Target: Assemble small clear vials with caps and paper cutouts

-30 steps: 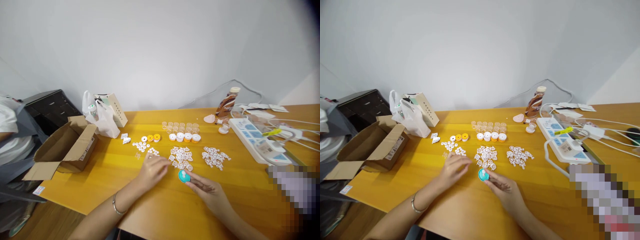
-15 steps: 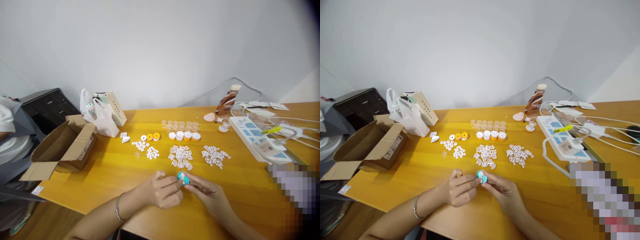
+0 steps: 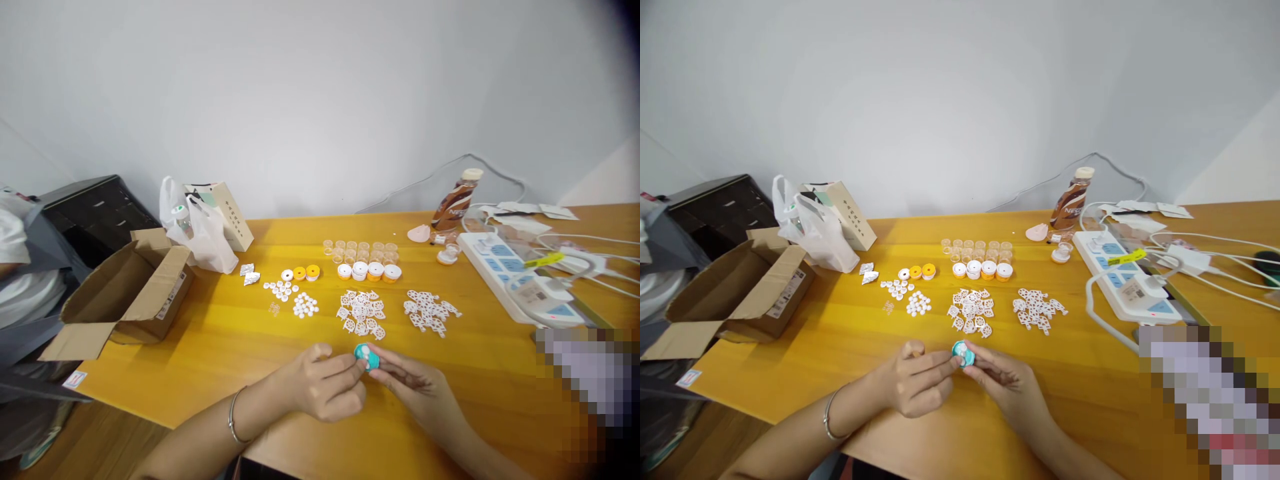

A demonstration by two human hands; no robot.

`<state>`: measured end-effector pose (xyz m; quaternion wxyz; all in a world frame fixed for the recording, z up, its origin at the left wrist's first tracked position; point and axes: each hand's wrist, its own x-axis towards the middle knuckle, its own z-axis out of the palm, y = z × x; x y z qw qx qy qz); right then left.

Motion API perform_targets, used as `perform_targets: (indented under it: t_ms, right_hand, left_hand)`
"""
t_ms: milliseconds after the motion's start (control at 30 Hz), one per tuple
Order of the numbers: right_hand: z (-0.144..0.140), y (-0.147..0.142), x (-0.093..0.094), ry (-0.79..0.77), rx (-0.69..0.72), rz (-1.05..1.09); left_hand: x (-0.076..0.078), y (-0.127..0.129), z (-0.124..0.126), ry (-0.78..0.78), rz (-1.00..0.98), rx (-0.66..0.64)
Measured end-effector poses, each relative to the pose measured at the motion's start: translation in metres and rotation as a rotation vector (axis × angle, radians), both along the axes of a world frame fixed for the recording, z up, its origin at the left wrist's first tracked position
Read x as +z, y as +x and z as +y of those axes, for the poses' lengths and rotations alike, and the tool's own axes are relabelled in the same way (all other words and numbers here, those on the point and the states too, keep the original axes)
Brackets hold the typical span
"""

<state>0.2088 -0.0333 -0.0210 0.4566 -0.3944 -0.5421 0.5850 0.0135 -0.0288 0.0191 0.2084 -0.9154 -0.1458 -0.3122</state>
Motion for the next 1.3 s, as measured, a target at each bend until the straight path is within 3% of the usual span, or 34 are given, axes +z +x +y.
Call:
perform_targets:
  t_ms: [533,667,800,1033,1200,1300]
  right_hand:
    - [0.001,-0.001,0.004,0.000,0.005,-0.004]
    - [0.001,-0.001,0.005,-0.019,-0.004,-0.017]
    - [0.002,0.001,0.003,-0.027,-0.021,-0.022]
    - [0.002,0.000,-0.002,0.018,-0.037,-0.037]
    - [0.001,-0.003,-0.002,0.038,-0.039,-0.017]
    - [0.000,-0.003,-0.003,0.055,-0.038,0.005]
  left_hand:
    - [0.000,-0.002,0.000,0.024,-0.032,-0.020]
    - [-0.001,-0.007,0.001,-0.062,-0.077,-0.025]
    - [-0.004,-0.009,0.005,-0.366,-0.284,0.064]
    - [0.000,0.004,0.005,-1.117,-0.606,0.181]
    - [-0.008,0.010,0.007,-1.682,-0.811,0.109]
    - [-0.010,0.013,0.008,-1.870,-0.844,0.058]
